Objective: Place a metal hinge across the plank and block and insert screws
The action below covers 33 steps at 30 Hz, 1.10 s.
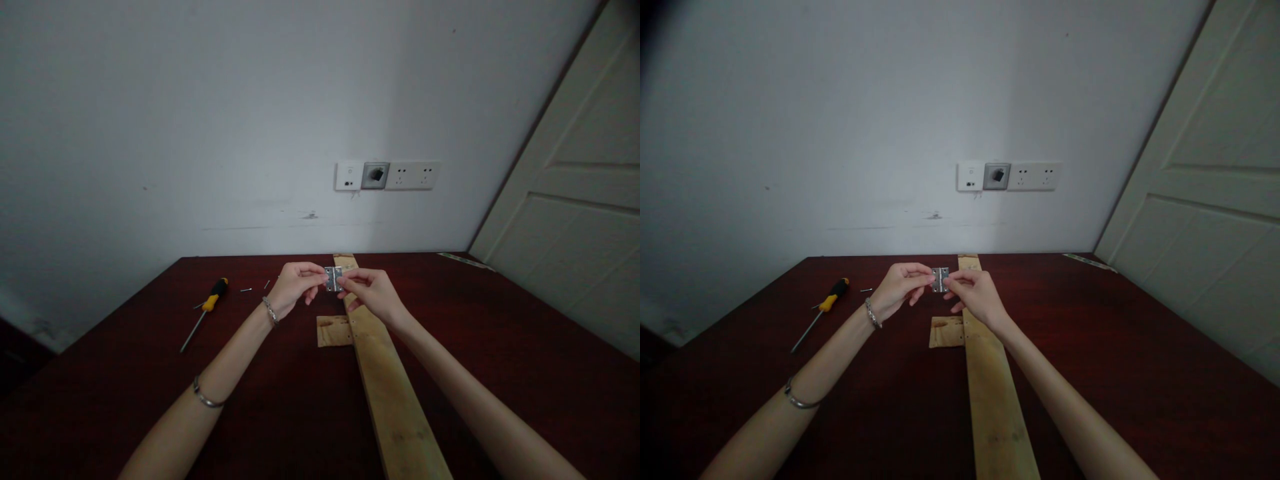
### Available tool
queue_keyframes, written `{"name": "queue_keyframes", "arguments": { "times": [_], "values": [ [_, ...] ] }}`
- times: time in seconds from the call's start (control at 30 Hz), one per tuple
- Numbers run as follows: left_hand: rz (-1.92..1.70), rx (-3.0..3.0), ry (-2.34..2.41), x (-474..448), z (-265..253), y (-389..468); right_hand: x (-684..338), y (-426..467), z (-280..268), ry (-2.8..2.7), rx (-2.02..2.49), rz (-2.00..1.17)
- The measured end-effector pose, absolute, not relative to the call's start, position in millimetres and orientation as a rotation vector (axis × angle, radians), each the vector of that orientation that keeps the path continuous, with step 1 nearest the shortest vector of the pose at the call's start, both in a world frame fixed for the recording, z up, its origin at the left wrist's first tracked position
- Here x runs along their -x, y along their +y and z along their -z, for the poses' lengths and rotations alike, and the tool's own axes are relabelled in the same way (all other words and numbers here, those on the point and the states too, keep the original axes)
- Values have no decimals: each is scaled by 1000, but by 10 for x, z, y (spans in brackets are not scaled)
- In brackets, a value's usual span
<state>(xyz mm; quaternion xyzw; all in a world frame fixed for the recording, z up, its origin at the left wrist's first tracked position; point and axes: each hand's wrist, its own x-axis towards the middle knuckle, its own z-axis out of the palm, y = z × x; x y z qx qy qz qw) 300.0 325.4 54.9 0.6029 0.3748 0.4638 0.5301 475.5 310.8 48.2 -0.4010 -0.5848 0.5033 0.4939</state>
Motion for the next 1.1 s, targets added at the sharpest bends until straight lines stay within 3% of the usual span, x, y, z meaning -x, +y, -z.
{"name": "queue_keyframes", "arguments": {
  "times": [0.23, 0.47, 0.67, 1.1],
  "values": [
    [-1052, -1473, 953, -2999, -562, 3238, -4764, 3137, -397, -1596, 850, -1160],
    [-1053, -1481, 990, -3021, -583, 3206, -4813, 3137, -367, -1933, 838, -676],
    [-1014, -1491, 954, -3029, -576, 3191, -4914, 3108, -407, -2051, 867, -478],
    [-750, -1889, 772, -3119, -312, 3144, -5226, 3054, -265, -2182, 889, -539]
  ]
}}
